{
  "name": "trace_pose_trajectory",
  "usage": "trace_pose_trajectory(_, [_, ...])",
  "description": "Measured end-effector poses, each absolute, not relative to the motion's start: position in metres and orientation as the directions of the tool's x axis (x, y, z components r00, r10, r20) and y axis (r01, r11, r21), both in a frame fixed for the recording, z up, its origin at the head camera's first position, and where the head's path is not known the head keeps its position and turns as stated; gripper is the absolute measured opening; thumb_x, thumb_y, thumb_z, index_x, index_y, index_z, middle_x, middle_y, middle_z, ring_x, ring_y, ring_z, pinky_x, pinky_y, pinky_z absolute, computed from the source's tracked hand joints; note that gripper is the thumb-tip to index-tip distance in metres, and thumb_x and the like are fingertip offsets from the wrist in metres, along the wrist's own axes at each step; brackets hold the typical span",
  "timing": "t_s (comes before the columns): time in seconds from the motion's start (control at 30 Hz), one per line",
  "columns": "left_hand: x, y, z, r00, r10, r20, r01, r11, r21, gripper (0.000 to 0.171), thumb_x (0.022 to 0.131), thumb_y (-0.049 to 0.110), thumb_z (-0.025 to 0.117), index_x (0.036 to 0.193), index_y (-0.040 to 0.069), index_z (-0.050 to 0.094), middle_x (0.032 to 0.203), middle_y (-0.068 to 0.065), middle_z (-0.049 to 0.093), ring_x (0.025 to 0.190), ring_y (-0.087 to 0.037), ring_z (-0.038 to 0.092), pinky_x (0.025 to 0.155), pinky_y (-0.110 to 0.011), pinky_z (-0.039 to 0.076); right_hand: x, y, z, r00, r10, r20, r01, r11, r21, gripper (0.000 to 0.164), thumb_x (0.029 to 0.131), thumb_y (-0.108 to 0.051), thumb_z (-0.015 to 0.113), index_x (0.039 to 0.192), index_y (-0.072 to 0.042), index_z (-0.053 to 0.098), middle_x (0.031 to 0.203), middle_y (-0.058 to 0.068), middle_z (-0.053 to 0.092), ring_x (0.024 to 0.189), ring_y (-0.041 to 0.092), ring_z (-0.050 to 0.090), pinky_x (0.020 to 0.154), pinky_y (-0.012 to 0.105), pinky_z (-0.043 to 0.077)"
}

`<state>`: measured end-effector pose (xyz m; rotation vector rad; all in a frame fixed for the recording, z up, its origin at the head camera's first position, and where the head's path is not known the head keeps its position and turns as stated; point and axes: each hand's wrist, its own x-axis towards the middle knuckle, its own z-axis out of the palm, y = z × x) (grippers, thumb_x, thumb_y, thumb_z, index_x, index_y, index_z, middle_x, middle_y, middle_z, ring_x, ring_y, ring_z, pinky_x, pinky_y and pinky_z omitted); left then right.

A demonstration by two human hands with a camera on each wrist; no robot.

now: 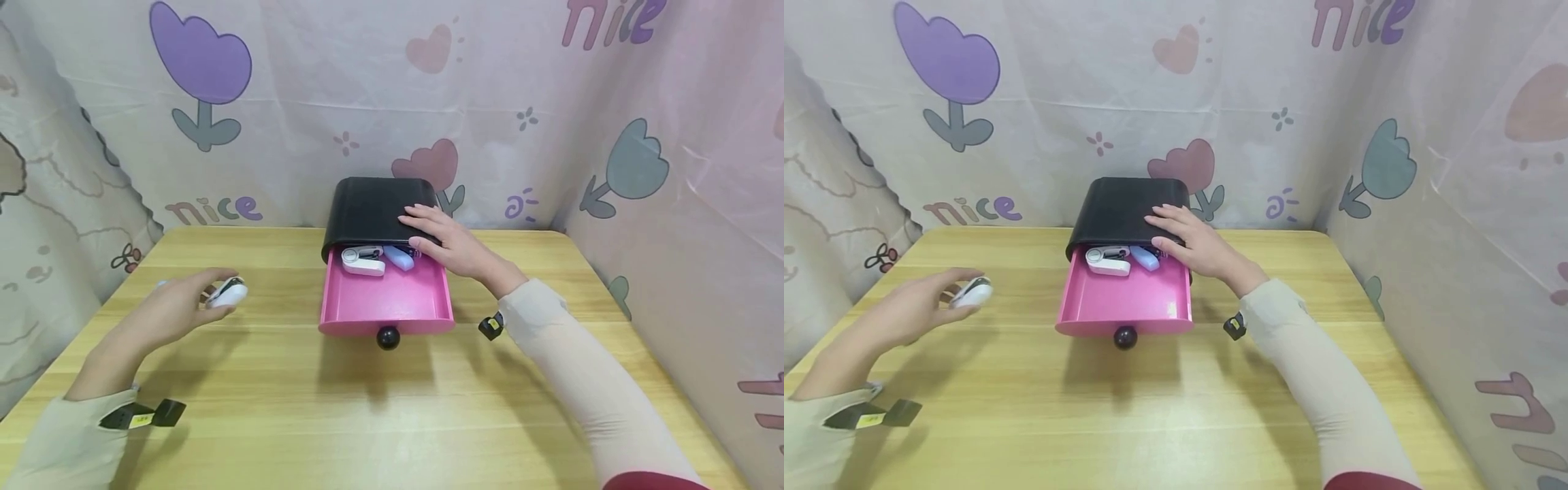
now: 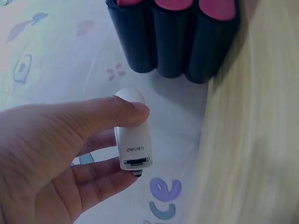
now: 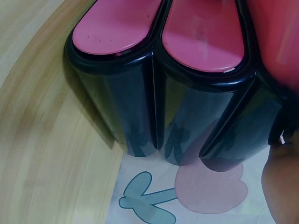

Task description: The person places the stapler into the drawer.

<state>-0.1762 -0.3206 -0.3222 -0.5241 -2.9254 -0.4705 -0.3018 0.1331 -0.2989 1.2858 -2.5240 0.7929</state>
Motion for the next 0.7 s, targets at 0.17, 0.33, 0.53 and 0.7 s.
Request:
trace_pose_trajectory(0.17, [-0.174, -0.309, -0.311, -0.912, 0.349, 0.215, 0.398, 0.880, 0.260, 0.053, 0.090, 0.028, 0.072, 0.135, 0.008, 0.053, 0.105, -0.009, 0.067, 0.090, -0.027, 0.065, 0.066, -0.045, 0.052, -0.303, 0.134, -0.299, -0.596, -0.693, 0.406, -0.801, 0.480, -0.357, 0.048, 0.101, -0.035, 0.053, 0.146, -0.020, 0.049, 0.156, 0.001, 0.034, 0.146, 0.018, 0.021, 0.120, 0.045, 0.010])
trace_pose_trajectory(0.33, [-0.171, -0.294, -0.299, -0.906, 0.358, 0.225, 0.408, 0.879, 0.246, 0.055, 0.092, 0.034, 0.069, 0.138, 0.010, 0.051, 0.112, -0.011, 0.066, 0.095, -0.029, 0.064, 0.070, -0.051, 0.052, -0.302, 0.134, -0.299, -0.599, -0.691, 0.404, -0.799, 0.485, -0.356, 0.048, 0.101, -0.036, 0.053, 0.146, -0.020, 0.049, 0.156, 0.001, 0.034, 0.146, 0.017, 0.020, 0.119, 0.046, 0.010])
trace_pose_trajectory(0.53, [-0.171, -0.275, -0.286, -0.892, 0.375, 0.253, 0.435, 0.863, 0.255, 0.056, 0.093, 0.034, 0.068, 0.140, 0.010, 0.051, 0.120, -0.013, 0.063, 0.100, -0.031, 0.062, 0.077, -0.054, 0.051, -0.301, 0.133, -0.299, -0.599, -0.693, 0.402, -0.799, 0.484, -0.356, 0.048, 0.101, -0.035, 0.053, 0.146, -0.019, 0.049, 0.156, 0.001, 0.035, 0.146, 0.018, 0.021, 0.119, 0.047, 0.010])
trace_pose_trajectory(0.7, [-0.174, -0.260, -0.277, -0.864, 0.419, 0.278, 0.486, 0.838, 0.248, 0.054, 0.093, 0.031, 0.069, 0.139, 0.009, 0.052, 0.121, -0.013, 0.063, 0.099, -0.030, 0.061, 0.080, -0.052, 0.051, -0.301, 0.133, -0.300, -0.602, -0.690, 0.401, -0.797, 0.488, -0.356, 0.048, 0.101, -0.036, 0.053, 0.146, -0.020, 0.049, 0.156, 0.000, 0.034, 0.146, 0.020, 0.021, 0.120, 0.046, 0.010])
